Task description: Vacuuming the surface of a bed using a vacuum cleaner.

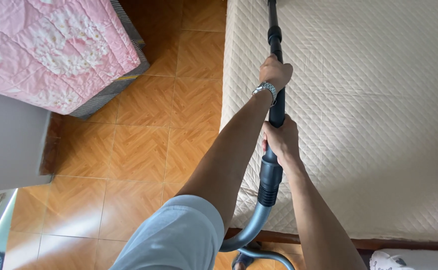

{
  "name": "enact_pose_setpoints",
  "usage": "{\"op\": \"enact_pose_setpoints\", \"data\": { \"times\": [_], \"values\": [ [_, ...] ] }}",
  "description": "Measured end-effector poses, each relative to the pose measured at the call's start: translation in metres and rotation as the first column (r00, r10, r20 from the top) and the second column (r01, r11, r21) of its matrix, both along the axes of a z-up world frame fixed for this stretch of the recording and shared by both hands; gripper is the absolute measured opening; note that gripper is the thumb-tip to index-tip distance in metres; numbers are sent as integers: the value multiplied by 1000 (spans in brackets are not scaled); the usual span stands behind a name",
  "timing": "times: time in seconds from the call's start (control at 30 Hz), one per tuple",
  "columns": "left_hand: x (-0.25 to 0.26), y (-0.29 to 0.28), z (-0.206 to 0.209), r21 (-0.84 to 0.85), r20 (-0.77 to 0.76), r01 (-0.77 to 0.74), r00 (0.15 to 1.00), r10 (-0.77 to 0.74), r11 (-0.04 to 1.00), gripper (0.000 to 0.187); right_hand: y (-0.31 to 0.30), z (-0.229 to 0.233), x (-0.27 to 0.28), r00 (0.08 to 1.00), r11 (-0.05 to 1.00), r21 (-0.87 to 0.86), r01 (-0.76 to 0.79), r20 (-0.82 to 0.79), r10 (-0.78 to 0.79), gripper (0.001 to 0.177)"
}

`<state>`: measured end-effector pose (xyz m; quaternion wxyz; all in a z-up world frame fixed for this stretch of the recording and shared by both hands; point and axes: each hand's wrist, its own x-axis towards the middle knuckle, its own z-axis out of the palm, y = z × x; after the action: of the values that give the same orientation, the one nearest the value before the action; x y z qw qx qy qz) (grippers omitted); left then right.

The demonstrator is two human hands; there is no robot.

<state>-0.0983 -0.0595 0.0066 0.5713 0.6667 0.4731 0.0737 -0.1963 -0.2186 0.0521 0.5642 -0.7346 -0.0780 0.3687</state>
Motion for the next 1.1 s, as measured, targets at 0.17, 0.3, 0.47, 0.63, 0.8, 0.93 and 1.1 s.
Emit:
{"op": "enact_pose_setpoints", "data": {
  "times": [0.17, 0.3, 0.47, 0.63, 0.8, 0.93, 1.1],
  "values": [
    [-1, -20, -12, 73, 27, 0, 1000, -2, 997, 49, -18, -4, -8, 1000, 998, -63, 2, 0, -2, 18],
    [-20, -35, -14, 65, 33, -48, 998, 46, 997, 49, -40, -10, -19, 1000, 999, -40, -25, 1, 25, 19],
    [-46, -84, 7, -3, 38, -65, 997, 65, 998, 51, -88, -14, -34, 1000, 999, -30, -14, 15, 14, 18],
    [-57, -128, -22, 67, 48, -87, 995, 84, 994, 51, -139, -19, -48, 999, 999, -17, -45, 20, 45, 19],
    [-81, -177, -25, 126, 45, -122, 992, 118, 984, 49, -190, -17, -71, 997, 997, -17, -74, 17, 74, 21],
    [-104, -214, -14, 101, 44, -108, 994, 104, 989, 50, -222, -10, -84, 998, 996, -63, -66, 19, 67, 24],
    [-114, -234, -10, 107, 12, -94, 996, 93, 990, 50, -241, -8, -95, 998, 997, -53, -64, -5, 64, 26]
  ]
}}
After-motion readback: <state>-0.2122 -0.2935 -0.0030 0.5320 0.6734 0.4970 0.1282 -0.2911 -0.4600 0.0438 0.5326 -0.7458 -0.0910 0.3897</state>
